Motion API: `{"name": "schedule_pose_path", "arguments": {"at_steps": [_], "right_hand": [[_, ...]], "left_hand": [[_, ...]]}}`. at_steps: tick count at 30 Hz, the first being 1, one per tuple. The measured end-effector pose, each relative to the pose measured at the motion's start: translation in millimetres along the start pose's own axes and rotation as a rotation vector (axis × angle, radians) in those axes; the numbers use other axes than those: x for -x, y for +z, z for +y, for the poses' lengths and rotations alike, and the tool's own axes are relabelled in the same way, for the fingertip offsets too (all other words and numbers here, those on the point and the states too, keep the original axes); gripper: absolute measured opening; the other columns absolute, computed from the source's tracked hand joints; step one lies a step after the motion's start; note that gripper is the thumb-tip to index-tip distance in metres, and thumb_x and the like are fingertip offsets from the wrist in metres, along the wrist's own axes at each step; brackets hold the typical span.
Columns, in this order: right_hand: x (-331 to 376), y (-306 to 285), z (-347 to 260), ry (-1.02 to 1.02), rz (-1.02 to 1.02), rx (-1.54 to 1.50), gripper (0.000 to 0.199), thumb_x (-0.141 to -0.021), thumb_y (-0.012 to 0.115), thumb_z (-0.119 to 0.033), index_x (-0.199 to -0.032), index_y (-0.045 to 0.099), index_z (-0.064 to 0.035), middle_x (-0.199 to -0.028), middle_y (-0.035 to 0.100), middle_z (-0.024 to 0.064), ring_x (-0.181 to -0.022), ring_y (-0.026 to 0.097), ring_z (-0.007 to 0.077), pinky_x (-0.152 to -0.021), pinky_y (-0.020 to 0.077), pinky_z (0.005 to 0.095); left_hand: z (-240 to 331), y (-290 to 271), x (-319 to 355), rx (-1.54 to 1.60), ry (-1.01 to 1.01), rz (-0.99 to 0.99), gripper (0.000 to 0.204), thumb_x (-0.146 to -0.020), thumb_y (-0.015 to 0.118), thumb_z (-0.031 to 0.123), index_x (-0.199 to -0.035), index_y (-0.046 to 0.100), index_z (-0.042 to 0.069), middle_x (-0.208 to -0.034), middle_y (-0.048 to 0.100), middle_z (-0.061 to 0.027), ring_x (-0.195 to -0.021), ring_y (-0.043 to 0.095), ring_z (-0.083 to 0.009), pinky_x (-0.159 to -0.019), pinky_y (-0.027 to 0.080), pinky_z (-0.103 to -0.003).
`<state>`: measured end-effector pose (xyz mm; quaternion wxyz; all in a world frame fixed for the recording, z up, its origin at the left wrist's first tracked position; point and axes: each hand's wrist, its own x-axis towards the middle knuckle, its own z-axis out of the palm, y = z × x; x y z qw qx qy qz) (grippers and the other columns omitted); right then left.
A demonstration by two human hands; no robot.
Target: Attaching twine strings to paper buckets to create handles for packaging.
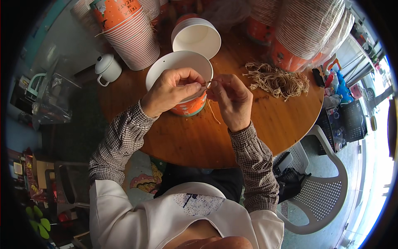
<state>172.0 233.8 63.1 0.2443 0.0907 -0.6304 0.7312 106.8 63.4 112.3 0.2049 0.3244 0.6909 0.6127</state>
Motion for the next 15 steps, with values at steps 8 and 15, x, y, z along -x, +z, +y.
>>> {"name": "schedule_pose_path", "arguments": {"at_steps": [8,15], "right_hand": [[4.4,-6.9,-6.3,0.048,0.031,0.031,0.006,-0.092,0.056,-0.002,-0.098,0.056,0.0009,-0.079,0.066,0.0063,-0.07,0.065,0.0105,-0.065,0.0528,0.0233],[2.9,-10.7,-0.3,-0.048,0.129,0.226,0.004,-0.088,0.06,-0.001,-0.091,0.058,-0.0002,-0.083,0.063,0.0052,-0.072,0.063,0.0112,-0.063,0.0502,0.0244]], "left_hand": [[4.5,7.1,1.0,-0.576,0.28,0.137,0.004,-0.083,0.061,0.003,-0.085,0.06,0.0,-0.08,0.062,-0.0039,-0.074,0.06,-0.0127,-0.072,0.049,-0.028],[-1.2,10.1,3.9,-0.702,0.382,0.181,0.006,-0.076,0.061,0.0,-0.078,0.055,0.001,-0.073,0.056,-0.0039,-0.066,0.056,-0.0153,-0.067,0.047,-0.029]]}}
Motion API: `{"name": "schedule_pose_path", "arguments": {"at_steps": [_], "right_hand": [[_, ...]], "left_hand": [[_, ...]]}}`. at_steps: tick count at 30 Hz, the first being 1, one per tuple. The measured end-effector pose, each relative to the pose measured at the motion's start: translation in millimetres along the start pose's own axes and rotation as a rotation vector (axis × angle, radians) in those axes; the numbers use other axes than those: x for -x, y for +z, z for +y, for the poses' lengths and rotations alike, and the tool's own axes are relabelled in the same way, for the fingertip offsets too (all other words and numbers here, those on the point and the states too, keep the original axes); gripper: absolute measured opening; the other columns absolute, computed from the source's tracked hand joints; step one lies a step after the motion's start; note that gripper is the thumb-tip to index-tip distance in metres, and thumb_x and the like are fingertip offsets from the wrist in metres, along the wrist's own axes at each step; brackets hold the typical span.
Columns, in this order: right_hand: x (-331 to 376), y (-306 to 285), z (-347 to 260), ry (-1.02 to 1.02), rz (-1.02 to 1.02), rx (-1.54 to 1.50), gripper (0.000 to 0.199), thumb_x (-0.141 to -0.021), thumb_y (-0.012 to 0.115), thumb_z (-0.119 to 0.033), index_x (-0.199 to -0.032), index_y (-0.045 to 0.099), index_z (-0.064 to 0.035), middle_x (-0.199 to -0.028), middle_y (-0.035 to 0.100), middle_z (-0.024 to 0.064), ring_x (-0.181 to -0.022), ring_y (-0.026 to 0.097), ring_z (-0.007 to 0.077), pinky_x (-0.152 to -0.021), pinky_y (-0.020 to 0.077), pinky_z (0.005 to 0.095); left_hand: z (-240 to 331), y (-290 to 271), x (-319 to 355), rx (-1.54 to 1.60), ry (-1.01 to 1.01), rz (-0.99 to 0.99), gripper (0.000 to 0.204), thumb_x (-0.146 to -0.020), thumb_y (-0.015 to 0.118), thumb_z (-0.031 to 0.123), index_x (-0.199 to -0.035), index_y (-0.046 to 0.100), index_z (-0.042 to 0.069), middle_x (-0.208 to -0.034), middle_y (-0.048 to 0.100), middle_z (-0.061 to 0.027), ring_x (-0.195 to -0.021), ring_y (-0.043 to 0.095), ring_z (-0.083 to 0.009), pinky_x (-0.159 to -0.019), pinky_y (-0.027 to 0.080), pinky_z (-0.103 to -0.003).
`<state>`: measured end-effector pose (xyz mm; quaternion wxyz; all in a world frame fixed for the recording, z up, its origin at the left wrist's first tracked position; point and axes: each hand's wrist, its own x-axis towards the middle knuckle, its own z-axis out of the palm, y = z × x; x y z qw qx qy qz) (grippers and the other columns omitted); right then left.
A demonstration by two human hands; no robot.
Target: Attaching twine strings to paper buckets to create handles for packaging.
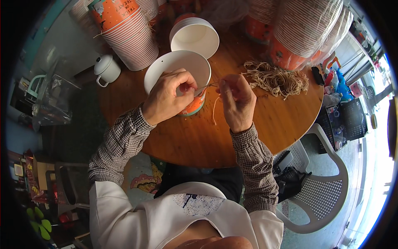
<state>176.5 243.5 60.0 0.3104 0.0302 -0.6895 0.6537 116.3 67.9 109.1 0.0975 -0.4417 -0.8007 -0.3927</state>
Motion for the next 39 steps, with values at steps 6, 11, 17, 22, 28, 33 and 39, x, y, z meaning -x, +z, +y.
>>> {"name": "schedule_pose_path", "arguments": {"at_steps": [6,11,17,22,28,33,39], "right_hand": [[-2.8,-3.7,1.9,-0.168,0.08,0.05,0.007,-0.086,0.062,0.0,-0.092,0.06,-0.0014,-0.098,0.055,0.0061,-0.078,0.058,0.0116,-0.062,0.0475,0.0239],[-3.7,-1.7,-1.7,-0.147,0.002,-0.008,0.006,-0.086,0.063,-0.001,-0.091,0.061,-0.0018,-0.098,0.055,0.0058,-0.078,0.057,0.0116,-0.061,0.0469,0.0236],[-7.7,2.1,-13.8,-0.134,-0.081,-0.034,0.008,-0.086,0.066,-0.005,-0.092,0.063,-0.0017,-0.092,0.057,0.0051,-0.07,0.058,0.0107,-0.059,0.0462,0.0231],[-6.6,-3.9,-26.1,0.337,-0.205,-0.33,0.01,-0.086,0.067,-0.006,-0.093,0.063,0.0006,-0.083,0.062,0.0047,-0.066,0.059,0.0098,-0.059,0.0476,0.0231],[-5.5,-9.5,-20.0,-0.379,-0.185,0.546,0.019,-0.081,0.066,-0.005,-0.1,0.059,-0.0028,-0.083,0.057,0.0058,-0.069,0.06,0.0196,-0.058,0.051,0.0327],[-19.4,-20.3,-38.1,-0.757,-0.072,0.829,0.028,-0.069,0.061,-0.003,-0.096,0.059,-0.0058,-0.087,0.052,0.006,-0.077,0.057,0.0217,-0.059,0.0491,0.0339],[-34.2,-36.7,-66.1,-0.848,0.08,0.866,0.025,-0.07,0.062,-0.002,-0.094,0.061,-0.0078,-0.088,0.054,0.0052,-0.077,0.059,0.0225,-0.058,0.0498,0.0329]], "left_hand": [[-1.8,-1.7,0.3,-0.071,0.061,-0.013,0.01,-0.074,0.062,0.001,-0.076,0.052,0.002,-0.072,0.056,-0.0036,-0.065,0.056,-0.0157,-0.068,0.045,-0.03],[2.7,-0.8,-1.7,0.067,0.02,-0.01,0.011,-0.076,0.062,0.0,-0.086,0.059,0.001,-0.079,0.061,-0.0045,-0.07,0.058,-0.0159,-0.071,0.048,-0.03],[4.4,3.3,-14.5,0.139,0.075,-0.056,0.013,-0.081,0.067,0.005,-0.092,0.062,0.0,-0.085,0.065,-0.0067,-0.076,0.061,-0.0171,-0.072,0.05,-0.029],[4.6,0.8,-10.7,0.188,-0.054,-0.021,0.011,-0.085,0.068,0.008,-0.087,0.063,-0.001,-0.081,0.065,-0.0053,-0.078,0.061,-0.0144,-0.074,0.048,-0.027],[-1.7,2.0,-4.7,0.075,-0.028,-0.027,0.01,-0.083,0.069,0.009,-0.083,0.063,0.001,-0.079,0.065,-0.005,-0.077,0.062,-0.0159,-0.076,0.048,-0.028],[-2.1,4.4,3.6,-0.1,0.042,0.018,0.011,-0.082,0.069,0.012,-0.079,0.063,0.004,-0.077,0.066,-0.0044,-0.074,0.063,-0.0205,-0.081,0.047,-0.033],[-1.0,9.5,18.7,-0.252,0.029,0.063,0.01,-0.081,0.07,0.01,-0.078,0.062,0.005,-0.079,0.067,-0.0028,-0.074,0.064,-0.0183,-0.095,0.04,-0.039]]}}
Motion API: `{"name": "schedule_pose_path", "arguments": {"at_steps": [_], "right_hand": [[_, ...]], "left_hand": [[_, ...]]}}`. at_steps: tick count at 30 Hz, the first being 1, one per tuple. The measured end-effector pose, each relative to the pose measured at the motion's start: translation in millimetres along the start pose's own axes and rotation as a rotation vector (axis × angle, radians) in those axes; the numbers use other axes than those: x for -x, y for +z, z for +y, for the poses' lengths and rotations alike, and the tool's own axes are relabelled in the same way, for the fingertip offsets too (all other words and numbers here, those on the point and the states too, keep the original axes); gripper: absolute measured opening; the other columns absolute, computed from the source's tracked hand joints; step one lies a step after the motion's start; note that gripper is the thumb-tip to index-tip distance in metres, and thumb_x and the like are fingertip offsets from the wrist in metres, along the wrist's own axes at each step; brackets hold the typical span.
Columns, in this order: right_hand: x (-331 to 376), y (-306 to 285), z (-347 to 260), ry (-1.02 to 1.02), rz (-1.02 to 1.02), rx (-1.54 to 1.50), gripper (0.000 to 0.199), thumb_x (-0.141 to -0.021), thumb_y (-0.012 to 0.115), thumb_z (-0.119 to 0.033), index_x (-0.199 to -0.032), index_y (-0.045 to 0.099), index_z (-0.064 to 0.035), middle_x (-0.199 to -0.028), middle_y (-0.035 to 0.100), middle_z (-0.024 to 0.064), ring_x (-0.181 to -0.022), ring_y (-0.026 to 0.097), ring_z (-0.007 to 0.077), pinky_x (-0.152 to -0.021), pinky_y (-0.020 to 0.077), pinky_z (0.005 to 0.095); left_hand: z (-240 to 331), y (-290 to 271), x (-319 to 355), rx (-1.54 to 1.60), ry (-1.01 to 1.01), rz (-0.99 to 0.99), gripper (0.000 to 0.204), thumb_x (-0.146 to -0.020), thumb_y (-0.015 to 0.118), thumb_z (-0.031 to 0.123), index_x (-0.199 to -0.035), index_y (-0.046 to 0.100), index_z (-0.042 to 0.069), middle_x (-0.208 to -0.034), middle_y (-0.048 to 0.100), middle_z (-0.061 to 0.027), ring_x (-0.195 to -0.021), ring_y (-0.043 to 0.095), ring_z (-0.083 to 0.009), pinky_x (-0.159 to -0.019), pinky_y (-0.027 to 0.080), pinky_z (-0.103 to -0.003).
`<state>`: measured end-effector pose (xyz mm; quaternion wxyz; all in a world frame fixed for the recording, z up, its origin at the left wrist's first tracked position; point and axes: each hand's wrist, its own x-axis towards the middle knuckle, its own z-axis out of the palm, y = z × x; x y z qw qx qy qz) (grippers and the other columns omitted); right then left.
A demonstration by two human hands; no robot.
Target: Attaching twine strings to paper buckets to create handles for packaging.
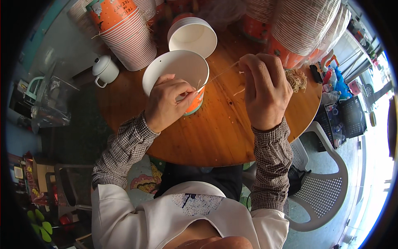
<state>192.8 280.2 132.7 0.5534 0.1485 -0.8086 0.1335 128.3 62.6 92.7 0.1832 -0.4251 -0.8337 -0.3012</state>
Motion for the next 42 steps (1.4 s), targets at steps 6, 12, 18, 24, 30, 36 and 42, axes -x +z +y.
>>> {"name": "schedule_pose_path", "arguments": {"at_steps": [6,12,18,24,30,36,42], "right_hand": [[-1.0,-10.0,2.9,0.018,-0.009,0.04,0.019,-0.074,0.064,-0.001,-0.092,0.063,-0.0065,-0.087,0.057,0.0062,-0.076,0.061,0.0226,-0.06,0.0505,0.0328],[2.2,-11.1,7.9,0.053,-0.029,-0.003,0.015,-0.078,0.061,0.0,-0.092,0.059,-0.0069,-0.086,0.057,0.005,-0.072,0.06,0.0208,-0.057,0.0497,0.0316],[10.9,-23.2,13.7,0.77,-0.414,-0.743,0.006,-0.091,0.058,-0.008,-0.093,0.056,-0.0023,-0.066,0.059,0.0064,-0.056,0.058,0.0102,-0.053,0.0457,0.0254],[26.6,-28.6,48.6,0.485,-0.622,-0.489,0.016,-0.086,0.067,-0.02,-0.088,0.062,-0.0042,-0.065,0.059,0.0093,-0.054,0.058,0.0209,-0.055,0.0465,0.0308],[28.5,-29.1,52.6,0.451,-0.782,0.018,0.024,-0.087,0.065,-0.03,-0.087,0.064,-0.0061,-0.067,0.063,0.0125,-0.065,0.063,0.0303,-0.058,0.048,0.0402],[31.2,-6.5,37.4,0.709,-0.113,-0.834,0.021,-0.096,0.056,-0.019,-0.092,0.065,0.0003,-0.077,0.067,0.0075,-0.071,0.066,0.0204,-0.065,0.0516,0.0306],[24.2,0.5,22.6,0.75,-0.074,-1.702,0.02,-0.098,0.051,-0.016,-0.101,0.062,0.0008,-0.085,0.066,0.0108,-0.076,0.066,0.0223,-0.072,0.0535,0.0327]], "left_hand": [[10.9,0.7,3.5,-0.185,0.116,0.063,0.005,-0.081,0.067,0.007,-0.082,0.063,0.005,-0.08,0.067,-0.0035,-0.075,0.064,-0.0201,-0.097,0.04,-0.039],[16.8,-0.7,10.7,-0.316,0.175,0.066,0.004,-0.081,0.064,0.008,-0.083,0.06,0.007,-0.076,0.062,-0.0044,-0.072,0.063,-0.0209,-0.101,0.039,-0.04],[4.0,-23.4,16.6,-0.289,0.215,-0.084,0.007,-0.084,0.06,0.005,-0.09,0.057,0.004,-0.082,0.06,-0.0075,-0.082,0.062,-0.023,-0.104,0.036,-0.043],[-22.8,-58.2,19.9,-0.407,0.303,-0.157,0.014,-0.082,0.053,0.001,-0.093,0.061,0.005,-0.092,0.062,-0.0055,-0.093,0.063,-0.0218,-0.104,0.035,-0.046],[-77.5,-63.2,15.2,-0.409,0.387,-0.083,0.014,-0.082,0.052,0.001,-0.089,0.063,0.006,-0.095,0.062,-0.0066,-0.103,0.062,-0.0226,-0.1,0.039,-0.043],[-64.6,-54.2,1.9,-0.134,0.224,0.089,0.032,-0.086,0.052,-0.004,-0.116,0.061,0.002,-0.117,0.063,-0.012,-0.107,0.061,-0.027,-0.093,0.046,-0.035],[12.5,-37.5,-16.3,0.595,-0.088,-0.021,0.027,-0.098,0.053,0.021,-0.11,0.064,0.0,-0.102,0.068,-0.0083,-0.098,0.062,-0.0157,-0.085,0.049,-0.029]]}}
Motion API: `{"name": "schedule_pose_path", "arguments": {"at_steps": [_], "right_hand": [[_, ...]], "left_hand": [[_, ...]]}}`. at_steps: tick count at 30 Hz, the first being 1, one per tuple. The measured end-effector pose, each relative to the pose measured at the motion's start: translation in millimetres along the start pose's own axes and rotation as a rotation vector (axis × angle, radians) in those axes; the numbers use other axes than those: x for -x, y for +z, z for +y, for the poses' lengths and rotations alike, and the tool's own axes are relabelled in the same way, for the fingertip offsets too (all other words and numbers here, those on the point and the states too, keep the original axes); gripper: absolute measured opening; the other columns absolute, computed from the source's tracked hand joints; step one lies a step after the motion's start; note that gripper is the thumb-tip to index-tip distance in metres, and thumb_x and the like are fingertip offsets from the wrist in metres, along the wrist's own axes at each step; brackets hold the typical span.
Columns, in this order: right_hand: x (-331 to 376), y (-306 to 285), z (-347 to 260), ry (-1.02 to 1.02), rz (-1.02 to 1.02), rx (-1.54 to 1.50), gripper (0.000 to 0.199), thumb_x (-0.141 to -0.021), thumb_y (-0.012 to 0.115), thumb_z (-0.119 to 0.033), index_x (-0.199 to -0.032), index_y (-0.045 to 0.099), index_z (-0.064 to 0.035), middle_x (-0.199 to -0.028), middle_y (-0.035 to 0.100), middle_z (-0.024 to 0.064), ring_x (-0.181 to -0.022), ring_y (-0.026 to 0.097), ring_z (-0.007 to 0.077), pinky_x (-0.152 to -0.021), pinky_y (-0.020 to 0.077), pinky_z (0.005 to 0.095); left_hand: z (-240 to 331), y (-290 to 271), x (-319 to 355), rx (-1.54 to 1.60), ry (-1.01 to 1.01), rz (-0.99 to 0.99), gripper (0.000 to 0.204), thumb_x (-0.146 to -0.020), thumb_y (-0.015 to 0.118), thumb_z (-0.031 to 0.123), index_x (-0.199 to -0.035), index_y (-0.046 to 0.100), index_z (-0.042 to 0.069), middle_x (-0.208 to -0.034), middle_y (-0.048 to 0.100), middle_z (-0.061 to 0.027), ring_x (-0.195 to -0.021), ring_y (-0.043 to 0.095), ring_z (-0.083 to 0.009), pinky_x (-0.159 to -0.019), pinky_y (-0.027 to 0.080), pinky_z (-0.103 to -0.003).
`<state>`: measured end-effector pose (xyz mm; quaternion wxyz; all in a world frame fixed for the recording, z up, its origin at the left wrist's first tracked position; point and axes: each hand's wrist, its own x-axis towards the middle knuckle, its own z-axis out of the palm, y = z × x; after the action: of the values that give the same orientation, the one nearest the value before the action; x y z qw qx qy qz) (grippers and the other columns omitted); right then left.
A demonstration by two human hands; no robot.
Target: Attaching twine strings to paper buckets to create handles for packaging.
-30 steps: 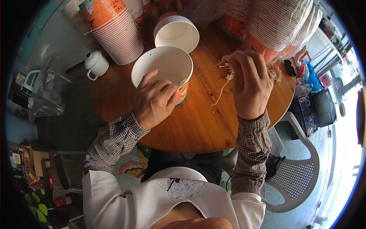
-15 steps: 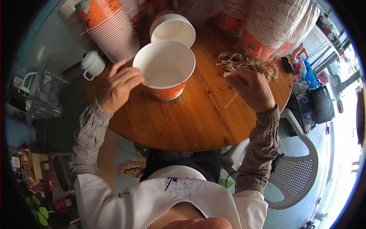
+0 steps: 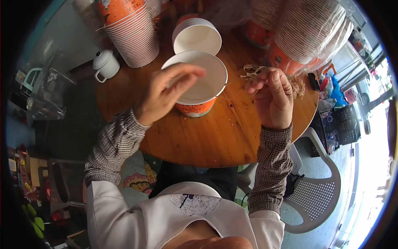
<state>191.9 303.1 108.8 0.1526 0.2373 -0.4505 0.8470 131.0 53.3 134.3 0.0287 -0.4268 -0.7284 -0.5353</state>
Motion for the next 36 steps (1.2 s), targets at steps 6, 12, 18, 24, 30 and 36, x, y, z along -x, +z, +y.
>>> {"name": "schedule_pose_path", "arguments": {"at_steps": [6,12,18,24,30,36], "right_hand": [[-0.1,20.0,6.0,0.054,-0.038,-0.225,0.02,-0.1,0.047,-0.016,-0.105,0.06,-0.0005,-0.087,0.066,0.0112,-0.078,0.067,0.0235,-0.073,0.0551,0.0341],[4.5,13.0,11.6,0.077,0.006,-0.213,0.02,-0.099,0.048,-0.016,-0.101,0.06,-0.0004,-0.085,0.066,0.0106,-0.079,0.067,0.0232,-0.073,0.0557,0.0342],[14.8,10.5,16.0,0.132,0.074,-0.139,0.012,-0.094,0.059,-0.014,-0.094,0.062,-0.0024,-0.076,0.061,0.0031,-0.065,0.056,0.0115,-0.06,0.0467,0.0251],[22.6,18.7,15.3,0.194,0.112,0.016,0.009,-0.09,0.065,-0.012,-0.093,0.063,-0.0029,-0.078,0.061,-0.0004,-0.064,0.052,0.0063,-0.059,0.0425,0.0211],[22.8,15.5,11.6,0.181,0.095,-0.131,0.008,-0.091,0.064,-0.01,-0.093,0.062,-0.003,-0.082,0.061,0.0016,-0.066,0.052,0.007,-0.061,0.0445,0.0228],[22.7,17.9,12.2,0.176,0.1,-0.162,0.006,-0.091,0.063,-0.009,-0.093,0.062,-0.0031,-0.083,0.062,0.0025,-0.067,0.052,0.0075,-0.062,0.0447,0.0231]], "left_hand": [[5.1,23.9,-3.9,0.236,-0.181,-0.03,0.059,-0.099,0.038,0.052,-0.095,0.067,0.001,-0.09,0.067,-0.0063,-0.086,0.062,-0.0137,-0.083,0.048,-0.028],[13.9,35.8,-2.9,0.34,-0.164,-0.098,0.042,-0.1,0.047,0.036,-0.086,0.063,0.0,-0.078,0.064,-0.0035,-0.077,0.06,-0.0103,-0.074,0.047,-0.027],[6.5,38.8,-9.7,-0.31,0.273,0.097,0.019,-0.095,0.057,0.018,-0.083,0.058,0.002,-0.074,0.061,-0.0066,-0.072,0.061,-0.0217,-0.08,0.047,-0.035],[8.2,41.8,-10.1,-0.408,0.361,0.127,0.017,-0.095,0.056,0.016,-0.084,0.057,0.002,-0.075,0.06,-0.0084,-0.075,0.059,-0.0276,-0.079,0.045,-0.038],[-2.2,42.3,0.8,-0.157,0.035,0.074,0.033,-0.1,0.047,0.026,-0.084,0.059,0.0,-0.079,0.061,-0.0093,-0.077,0.057,-0.0243,-0.074,0.045,-0.034],[4.0,51.0,5.9,0.177,-0.229,-0.086,0.036,-0.099,0.051,0.03,-0.084,0.061,-0.002,-0.077,0.063,-0.0083,-0.073,0.06,-0.0199,-0.07,0.046,-0.033]]}}
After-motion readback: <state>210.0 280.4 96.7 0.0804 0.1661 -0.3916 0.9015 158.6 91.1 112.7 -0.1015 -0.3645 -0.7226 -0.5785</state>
